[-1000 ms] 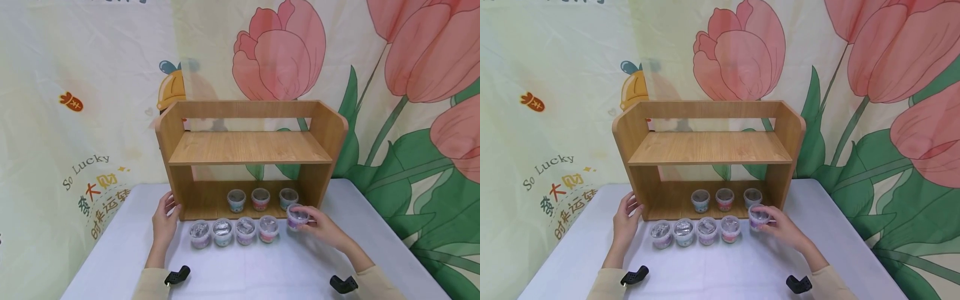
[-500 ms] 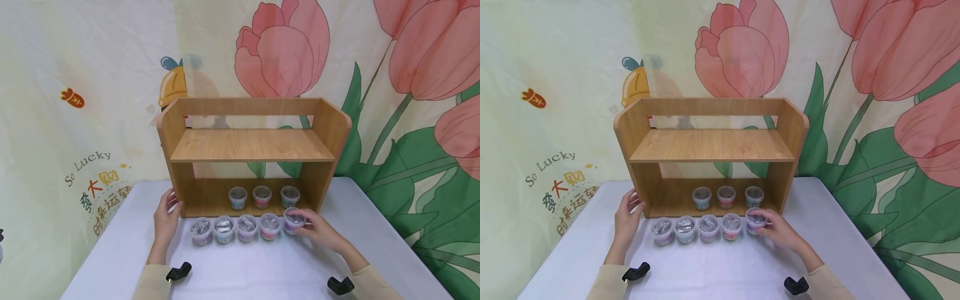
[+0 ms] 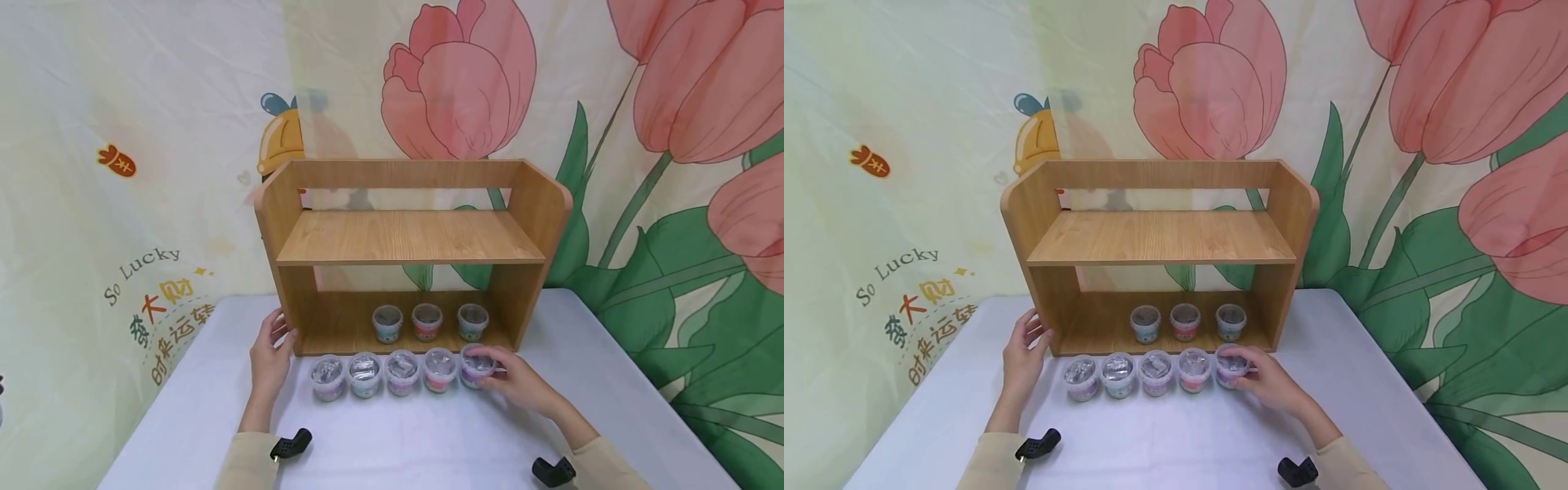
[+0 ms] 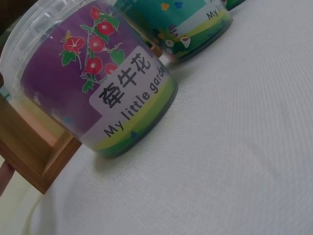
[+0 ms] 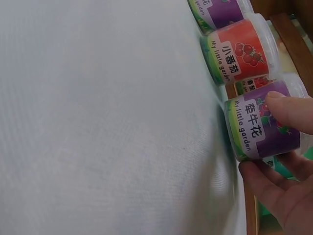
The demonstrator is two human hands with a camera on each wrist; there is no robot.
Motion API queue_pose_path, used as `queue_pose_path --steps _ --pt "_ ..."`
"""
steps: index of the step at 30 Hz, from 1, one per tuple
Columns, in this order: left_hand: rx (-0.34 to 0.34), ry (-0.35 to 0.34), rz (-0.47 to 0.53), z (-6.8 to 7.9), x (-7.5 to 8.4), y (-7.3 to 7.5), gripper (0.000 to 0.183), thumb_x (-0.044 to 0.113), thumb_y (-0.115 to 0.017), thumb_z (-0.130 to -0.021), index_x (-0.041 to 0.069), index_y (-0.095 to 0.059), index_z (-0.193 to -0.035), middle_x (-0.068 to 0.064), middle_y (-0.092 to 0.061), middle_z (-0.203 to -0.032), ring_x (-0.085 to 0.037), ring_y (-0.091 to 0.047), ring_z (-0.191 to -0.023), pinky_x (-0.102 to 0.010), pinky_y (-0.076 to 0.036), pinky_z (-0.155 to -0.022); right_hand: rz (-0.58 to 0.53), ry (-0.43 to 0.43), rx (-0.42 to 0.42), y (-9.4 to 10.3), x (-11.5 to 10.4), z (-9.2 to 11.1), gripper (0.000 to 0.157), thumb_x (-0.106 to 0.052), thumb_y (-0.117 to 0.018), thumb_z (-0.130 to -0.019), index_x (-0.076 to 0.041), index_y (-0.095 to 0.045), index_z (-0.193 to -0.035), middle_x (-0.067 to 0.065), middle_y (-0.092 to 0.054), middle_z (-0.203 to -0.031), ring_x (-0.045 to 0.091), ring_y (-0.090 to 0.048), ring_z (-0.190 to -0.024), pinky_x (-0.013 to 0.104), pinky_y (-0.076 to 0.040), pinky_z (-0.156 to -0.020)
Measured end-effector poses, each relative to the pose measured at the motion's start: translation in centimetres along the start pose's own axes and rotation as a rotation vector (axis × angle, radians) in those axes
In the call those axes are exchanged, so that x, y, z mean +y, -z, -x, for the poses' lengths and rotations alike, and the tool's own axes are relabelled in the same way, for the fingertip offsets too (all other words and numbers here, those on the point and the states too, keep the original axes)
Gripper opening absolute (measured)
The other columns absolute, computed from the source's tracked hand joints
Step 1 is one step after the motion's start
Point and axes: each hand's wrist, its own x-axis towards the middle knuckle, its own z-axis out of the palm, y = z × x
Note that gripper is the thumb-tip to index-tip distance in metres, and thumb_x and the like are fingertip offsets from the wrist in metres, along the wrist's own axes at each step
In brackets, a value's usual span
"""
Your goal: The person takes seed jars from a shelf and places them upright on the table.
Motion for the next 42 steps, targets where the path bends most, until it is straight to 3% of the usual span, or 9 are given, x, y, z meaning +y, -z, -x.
queue_pose_path --steps 15,23,42 --pt "-0.011 -0.030 0.005 -0.63 0.44 -0.10 0.055 0.013 -0.064 -0.107 0.021 -0.045 -0.159 -0.019 -0.058 -0.151 -0.042 -0.058 -0.139 -0.059 -0.052 -0.111 -0.003 -0.018 -0.006 -0.20 0.03 0.04 0.053 -0.010 -0.078 -0.097 -0.021 -0.059 -0.146 0.012 -0.058 -0.151 0.040 -0.054 -0.139 0.050 -0.056 -0.109" --pt "-0.002 -0.035 -0.002 -0.59 0.52 -0.04 0.056 0.012 -0.064 -0.107 0.024 -0.045 -0.158 -0.018 -0.058 -0.151 -0.041 -0.058 -0.138 -0.059 -0.054 -0.110 0.036 0.091 0.003 -0.46 -0.41 0.05 0.052 -0.009 -0.079 -0.096 -0.013 -0.058 -0.145 0.016 -0.061 -0.146 0.040 -0.058 -0.133 0.048 -0.059 -0.104" --pt "-0.005 -0.006 -0.013 0.26 0.21 0.19 0.057 0.014 -0.064 -0.108 0.024 -0.044 -0.160 -0.019 -0.057 -0.152 -0.042 -0.057 -0.139 -0.059 -0.052 -0.111 0.045 0.042 -0.053 -0.09 -0.04 0.17 0.053 -0.011 -0.078 -0.097 -0.018 -0.058 -0.146 0.011 -0.060 -0.147 0.038 -0.056 -0.137 0.051 -0.057 -0.107"
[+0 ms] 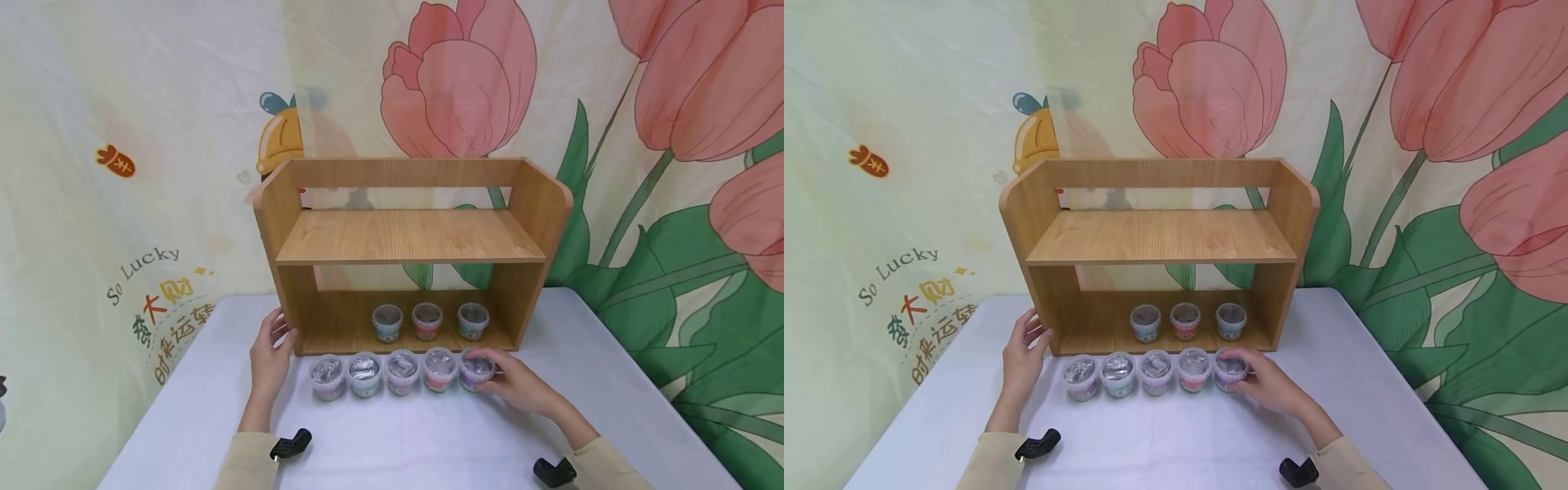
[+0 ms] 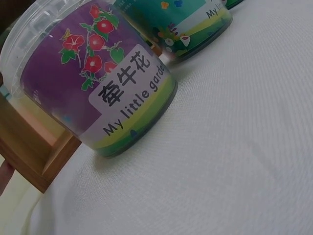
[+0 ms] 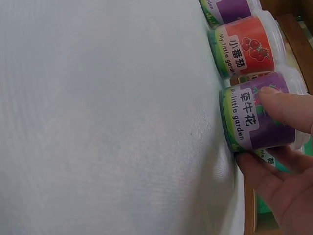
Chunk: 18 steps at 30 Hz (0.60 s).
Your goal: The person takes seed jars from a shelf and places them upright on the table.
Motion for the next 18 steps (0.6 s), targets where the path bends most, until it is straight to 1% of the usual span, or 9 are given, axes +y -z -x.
queue_pose_path --steps 4,7,9,10,12,15,18 --pt "-0.003 0.007 0.001 0.2 -0.1 -0.1 0.056 0.014 -0.064 -0.107 0.023 -0.044 -0.159 -0.019 -0.058 -0.152 -0.042 -0.058 -0.139 -0.059 -0.053 -0.110 0.055 0.013 -0.001 0.2 -0.3 0.4 0.059 -0.017 -0.081 -0.096 -0.017 -0.056 -0.148 0.010 -0.058 -0.148 0.038 -0.053 -0.137 0.058 -0.053 -0.110" --pt "-0.005 0.005 -0.003 0.2 -0.3 -0.1 0.057 0.013 -0.064 -0.107 0.022 -0.044 -0.160 -0.020 -0.058 -0.152 -0.043 -0.058 -0.138 -0.059 -0.053 -0.110 0.091 -0.004 0.010 0.7 -1.0 0.6 0.065 -0.025 -0.084 -0.094 -0.018 -0.053 -0.150 0.010 -0.053 -0.149 0.040 -0.049 -0.138 0.068 -0.047 -0.111" --pt "-0.001 0.003 -0.001 0.2 -0.3 -0.1 0.057 0.013 -0.064 -0.107 0.023 -0.044 -0.159 -0.019 -0.058 -0.152 -0.042 -0.058 -0.138 -0.058 -0.053 -0.110 0.098 -0.023 0.019 1.3 -1.8 0.5 0.066 -0.028 -0.083 -0.095 -0.019 -0.051 -0.152 0.009 -0.051 -0.149 0.042 -0.047 -0.139 0.072 -0.044 -0.112" --pt "-0.001 0.002 0.001 0.1 -0.3 -0.1 0.057 0.013 -0.064 -0.107 0.023 -0.044 -0.160 -0.019 -0.058 -0.152 -0.042 -0.058 -0.138 -0.059 -0.053 -0.110 0.101 -0.020 0.024 1.6 -2.3 0.3 0.066 -0.028 -0.082 -0.095 -0.018 -0.051 -0.152 0.011 -0.050 -0.150 0.043 -0.046 -0.140 0.073 -0.043 -0.112" --pt "0.001 0.001 0.004 0.1 -0.3 -0.1 0.057 0.012 -0.064 -0.107 0.023 -0.044 -0.160 -0.019 -0.058 -0.152 -0.041 -0.058 -0.138 -0.058 -0.053 -0.110 0.106 -0.010 0.031 2.3 -3.3 -0.2 0.065 -0.027 -0.080 -0.097 -0.015 -0.050 -0.153 0.012 -0.050 -0.151 0.044 -0.047 -0.140 0.073 -0.043 -0.113" --pt "0.001 0.000 0.007 -0.1 -0.4 -0.1 0.057 0.012 -0.064 -0.107 0.023 -0.044 -0.159 -0.018 -0.058 -0.151 -0.041 -0.058 -0.138 -0.059 -0.054 -0.109 0.108 0.027 0.040 3.0 -4.7 -1.4 0.063 -0.024 -0.079 -0.098 -0.013 -0.050 -0.153 0.014 -0.051 -0.152 0.044 -0.048 -0.142 0.069 -0.043 -0.115" --pt "0.004 0.003 0.007 -0.1 -0.3 0.0 0.057 0.012 -0.064 -0.107 0.023 -0.045 -0.159 -0.018 -0.058 -0.152 -0.041 -0.058 -0.138 -0.059 -0.054 -0.109 0.096 0.053 0.049 3.1 -5.7 -3.0 0.062 -0.023 -0.079 -0.098 -0.015 -0.050 -0.152 0.016 -0.051 -0.151 0.046 -0.051 -0.140 0.067 -0.046 -0.113"
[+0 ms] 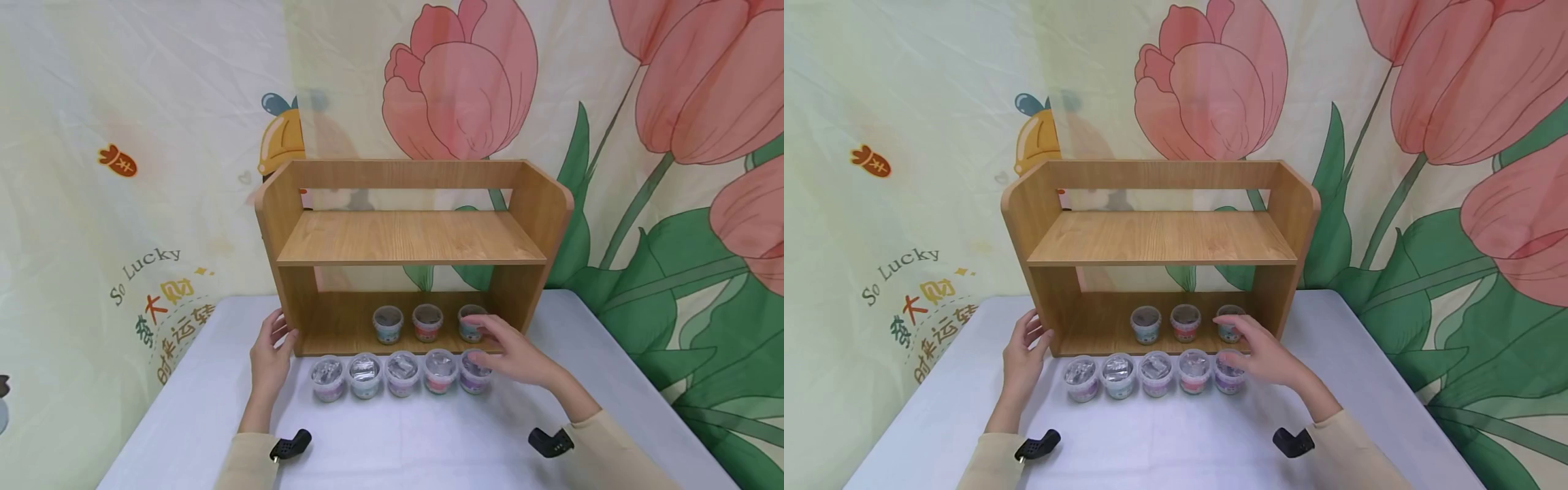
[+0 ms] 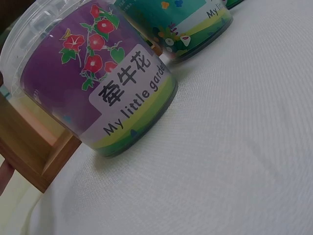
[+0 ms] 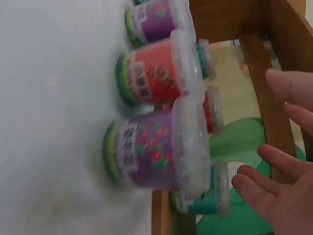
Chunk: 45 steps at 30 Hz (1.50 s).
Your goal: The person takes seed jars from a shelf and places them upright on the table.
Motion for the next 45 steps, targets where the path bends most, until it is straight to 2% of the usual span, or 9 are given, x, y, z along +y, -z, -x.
queue_pose_path --steps 5,9,13,18,22,25,30,34,45 --pt "0.005 -0.003 -0.001 -0.1 0.1 0.2 0.057 0.013 -0.064 -0.108 0.023 -0.044 -0.160 -0.018 -0.058 -0.152 -0.042 -0.058 -0.138 -0.059 -0.053 -0.110 -0.058 -0.024 -0.010 -1.0 -1.4 -3.0 0.065 -0.021 -0.079 -0.098 -0.017 -0.047 -0.155 0.019 -0.046 -0.154 0.050 -0.053 -0.138 0.066 -0.051 -0.109" --pt "-0.001 -0.005 0.008 -0.2 -0.1 0.1 0.055 0.013 -0.064 -0.107 0.022 -0.046 -0.158 -0.019 -0.058 -0.151 -0.042 -0.059 -0.137 -0.059 -0.053 -0.110 -0.092 -0.061 -0.029 -2.4 -2.2 -4.9 0.067 -0.018 -0.077 -0.100 -0.016 -0.044 -0.158 0.022 -0.042 -0.159 0.050 -0.053 -0.138 0.057 -0.055 -0.109" --pt "0.005 -0.005 0.020 -0.1 -0.1 0.0 0.054 0.011 -0.066 -0.106 0.021 -0.048 -0.156 -0.020 -0.060 -0.149 -0.043 -0.060 -0.136 -0.059 -0.054 -0.109 -0.109 -0.050 -0.013 -3.7 -2.8 -6.5 0.067 -0.016 -0.076 -0.100 -0.013 -0.043 -0.159 0.021 -0.042 -0.161 0.049 -0.057 -0.133 0.049 -0.059 -0.106" --pt "-0.005 -0.016 0.023 -0.1 0.1 -0.1 0.054 0.012 -0.065 -0.107 0.020 -0.047 -0.157 -0.020 -0.059 -0.150 -0.043 -0.059 -0.136 -0.060 -0.054 -0.109 -0.121 -0.030 0.017 -4.9 -3.3 -8.2 0.067 -0.012 -0.076 -0.100 -0.008 -0.044 -0.158 0.020 -0.045 -0.160 0.052 -0.058 -0.131 0.051 -0.058 -0.106" --pt "-0.008 -0.016 0.017 -0.1 0.2 -0.1 0.055 0.013 -0.065 -0.107 0.019 -0.046 -0.158 -0.020 -0.059 -0.151 -0.043 -0.059 -0.137 -0.059 -0.053 -0.109 -0.125 -0.064 0.021 -6.0 -3.8 -9.3 0.066 -0.013 -0.076 -0.099 -0.013 -0.045 -0.158 0.018 -0.044 -0.161 0.051 -0.055 -0.136 0.054 -0.055 -0.109" --pt "-0.003 -0.012 0.007 -0.1 0.2 -0.1 0.055 0.013 -0.065 -0.107 0.020 -0.046 -0.158 -0.019 -0.059 -0.151 -0.042 -0.060 -0.137 -0.058 -0.054 -0.109 -0.114 -0.087 0.026 -6.8 -4.0 -10.1 0.067 -0.014 -0.078 -0.098 -0.016 -0.046 -0.157 0.016 -0.049 -0.155 0.046 -0.056 -0.133 0.055 -0.055 -0.107" --pt "-0.001 0.002 -0.006 0.0 0.3 0.0 0.056 0.013 -0.064 -0.108 0.022 -0.044 -0.160 -0.018 -0.058 -0.152 -0.042 -0.058 -0.138 -0.058 -0.053 -0.110 -0.080 -0.083 0.031 -8.1 -4.0 -11.2 0.069 -0.014 -0.079 -0.096 -0.013 -0.046 -0.157 0.018 -0.053 -0.152 0.045 -0.056 -0.129 0.060 -0.054 -0.105" --pt "-0.008 0.013 -0.011 0.0 0.3 0.0 0.057 0.014 -0.063 -0.108 0.023 -0.043 -0.161 -0.018 -0.056 -0.154 -0.042 -0.057 -0.140 -0.059 -0.052 -0.111 -0.059 -0.074 0.028 -8.9 -4.0 -11.8 0.068 -0.012 -0.079 -0.096 -0.013 -0.047 -0.156 0.019 -0.052 -0.156 0.041 -0.057 -0.131 0.061 -0.051 -0.109" --pt "-0.003 0.016 -0.007 0.0 0.1 0.0 0.058 0.014 -0.064 -0.108 0.024 -0.043 -0.161 -0.019 -0.056 -0.153 -0.042 -0.057 -0.140 -0.059 -0.052 -0.111 0.005 -0.029 -0.019 -10.6 -3.7 -13.1 0.065 -0.008 -0.077 -0.095 -0.003 -0.049 -0.153 0.020 -0.056 -0.153 0.039 -0.053 -0.143 0.058 -0.043 -0.120"
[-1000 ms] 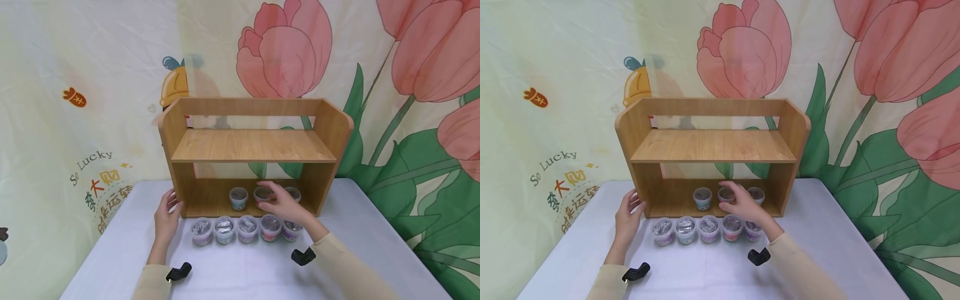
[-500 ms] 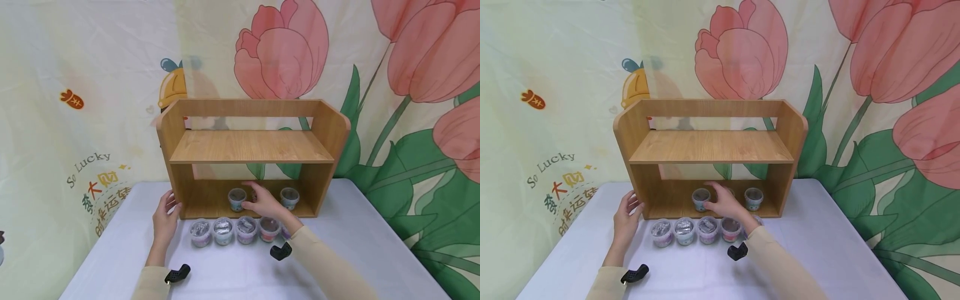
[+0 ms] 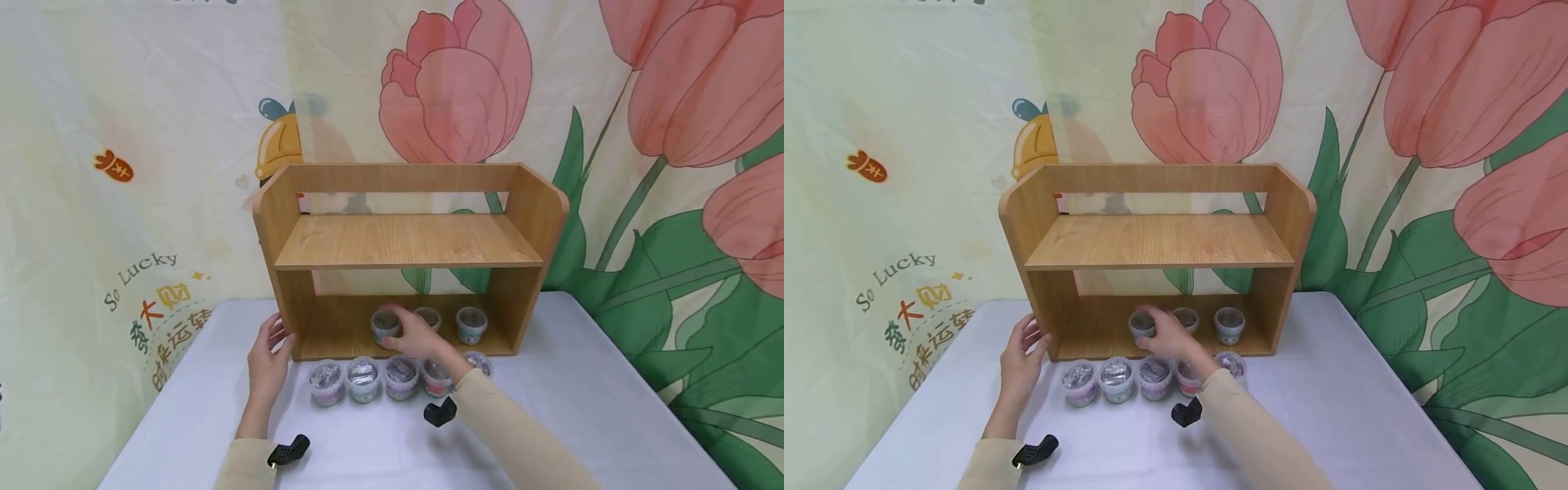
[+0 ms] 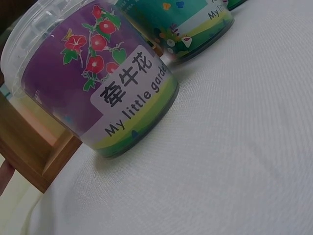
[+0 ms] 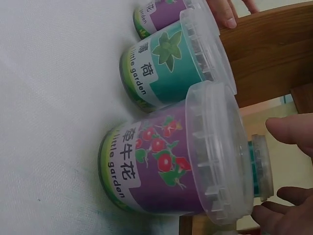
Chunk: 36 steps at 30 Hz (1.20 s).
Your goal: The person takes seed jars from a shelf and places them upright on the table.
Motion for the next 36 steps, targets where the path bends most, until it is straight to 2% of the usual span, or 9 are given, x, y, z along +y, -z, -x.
queue_pose_path --steps 8,16,22,31,36 --pt "0.000 0.010 -0.014 0.2 -0.2 0.1 0.058 0.016 -0.064 -0.108 0.024 -0.042 -0.161 -0.018 -0.056 -0.154 -0.041 -0.056 -0.140 -0.059 -0.052 -0.111 0.040 -0.005 -0.006 -1.0 0.1 -0.3 0.063 -0.011 -0.079 -0.093 -0.004 -0.053 -0.150 0.017 -0.061 -0.148 0.036 -0.057 -0.139 0.053 -0.046 -0.118" --pt "0.001 -0.009 -0.010 0.1 -0.4 -0.2 0.058 0.015 -0.065 -0.107 0.024 -0.043 -0.160 -0.018 -0.056 -0.154 -0.042 -0.057 -0.139 -0.060 -0.052 -0.110 0.069 -0.066 -0.004 -1.6 0.1 -0.5 0.059 -0.013 -0.079 -0.095 -0.009 -0.056 -0.149 0.015 -0.061 -0.147 0.038 -0.053 -0.140 0.056 -0.045 -0.119" --pt "-0.001 -0.002 -0.016 0.1 -0.2 -0.2 0.058 0.014 -0.064 -0.108 0.024 -0.042 -0.161 -0.018 -0.056 -0.154 -0.042 -0.056 -0.140 -0.060 -0.052 -0.110 0.093 -0.082 -0.005 -1.8 0.0 -0.6 0.059 -0.009 -0.078 -0.095 -0.009 -0.056 -0.150 0.017 -0.061 -0.148 0.038 -0.055 -0.140 0.056 -0.046 -0.118" --pt "-0.006 0.008 -0.012 0.3 -0.2 -0.1 0.059 0.014 -0.064 -0.107 0.024 -0.042 -0.161 -0.019 -0.056 -0.154 -0.042 -0.056 -0.140 -0.060 -0.052 -0.111 0.111 -0.049 0.006 -2.8 1.1 -1.1 0.063 -0.002 -0.079 -0.091 -0.007 -0.054 -0.148 0.020 -0.064 -0.141 0.038 -0.061 -0.133 0.055 -0.050 -0.114" --pt "-0.002 0.001 -0.005 0.2 -0.2 -0.2 0.058 0.015 -0.064 -0.108 0.024 -0.042 -0.161 -0.018 -0.056 -0.154 -0.041 -0.056 -0.140 -0.059 -0.052 -0.111 0.090 -0.020 0.043 -2.9 1.3 -1.4 0.057 0.008 -0.077 -0.088 -0.005 -0.058 -0.141 0.021 -0.066 -0.135 0.040 -0.062 -0.129 0.057 -0.051 -0.112"
